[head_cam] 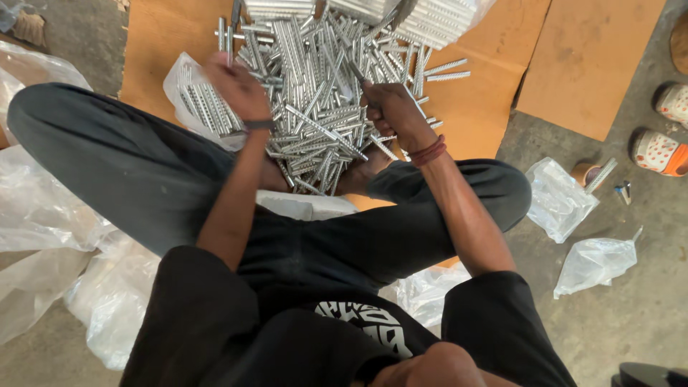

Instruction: The person sits cross-legged on the floor and sorts a large pile of metal fasteners by hand. They pick up individual fasteners from the pile and place them into a clear plastic bag, repeating this action continuously.

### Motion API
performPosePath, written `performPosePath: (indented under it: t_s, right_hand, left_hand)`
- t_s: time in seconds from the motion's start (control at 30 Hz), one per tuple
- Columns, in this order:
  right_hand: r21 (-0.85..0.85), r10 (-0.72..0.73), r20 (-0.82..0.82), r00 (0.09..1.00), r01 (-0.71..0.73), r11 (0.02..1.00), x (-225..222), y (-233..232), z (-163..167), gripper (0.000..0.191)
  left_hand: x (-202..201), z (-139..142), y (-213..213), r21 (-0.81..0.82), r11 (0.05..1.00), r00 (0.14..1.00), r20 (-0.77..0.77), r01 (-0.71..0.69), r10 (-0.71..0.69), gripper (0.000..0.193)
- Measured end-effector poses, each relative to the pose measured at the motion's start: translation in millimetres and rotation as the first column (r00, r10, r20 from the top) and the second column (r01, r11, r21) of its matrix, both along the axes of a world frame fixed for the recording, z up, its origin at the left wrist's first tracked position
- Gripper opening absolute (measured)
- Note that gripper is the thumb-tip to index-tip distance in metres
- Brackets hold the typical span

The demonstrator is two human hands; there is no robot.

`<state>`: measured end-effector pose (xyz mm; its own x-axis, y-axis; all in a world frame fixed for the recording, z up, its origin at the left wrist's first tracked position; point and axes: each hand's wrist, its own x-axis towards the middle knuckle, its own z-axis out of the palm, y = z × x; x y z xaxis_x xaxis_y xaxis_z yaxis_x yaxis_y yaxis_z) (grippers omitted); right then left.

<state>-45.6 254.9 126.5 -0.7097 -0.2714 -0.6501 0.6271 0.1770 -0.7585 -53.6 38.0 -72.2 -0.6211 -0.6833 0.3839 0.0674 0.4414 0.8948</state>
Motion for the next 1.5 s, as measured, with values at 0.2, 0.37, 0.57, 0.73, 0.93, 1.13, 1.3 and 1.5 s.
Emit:
performPosePath:
  t_s: [0.2, 0.37, 0.57, 0.73, 0.93, 1.13, 1.3, 1.5]
  right_hand:
    - [-0.043, 0.053, -0.058, 0.997, -0.056, 0.998, 2.6, -8.0, -4.9, 0.028]
    - [0.043, 0.105, -0.096, 0.990, -0.101, 0.994, 3.9, -6.2, -8.4, 0.028]
    - [0.100, 0.122, -0.175, 0.977, -0.106, 0.989, 10.3, 12.3, -24.6, 0.028]
    - [0.010, 0.131, -0.184, 0.974, -0.131, 0.991, 20.7, 23.0, -32.5, 0.028]
    - [0.067, 0.184, -0.222, 0.957, -0.174, 0.983, 27.4, 20.3, -32.3, 0.026]
    - [0.270, 0.322, -0.585, 0.745, -0.195, 0.943, 26.5, 10.9, -22.8, 0.028]
    - [0.432, 0.403, -0.698, 0.593, -0.100, 0.896, 31.8, 4.4, -6.5, 0.023]
    - [0.490, 0.451, -0.786, 0.422, -0.019, 0.872, 28.8, -2.1, 19.3, 0.016]
  left_hand:
    - [7.3, -74.3, -71.8, 0.113, 0.910, 0.499, 0.859, -0.398, 0.111, 0.017]
    - [33.1, -78.3, -45.6, -0.575, 0.805, 0.312, 0.798, 0.145, 0.515, 0.019]
    - [36.1, -57.8, -33.4, -0.381, 0.872, 0.084, 0.924, 0.307, 0.374, 0.024]
    - [44.2, -75.6, -36.1, -0.269, 0.670, 0.160, 0.962, 0.692, 0.221, 0.028]
    - [41.3, -45.1, -20.3, 0.952, 0.247, 0.943, 0.238, -0.179, -0.233, 0.012]
    - [52.8, 58.9, 25.6, 0.684, 0.576, 0.880, -0.224, 0.448, -0.419, 0.011]
    - [52.5, 100.8, 42.3, 0.093, 0.818, 0.812, 0.102, 0.568, -0.575, 0.025]
    - [50.7, 112.4, 44.8, -0.150, 0.811, 0.803, 0.321, 0.566, -0.501, 0.022]
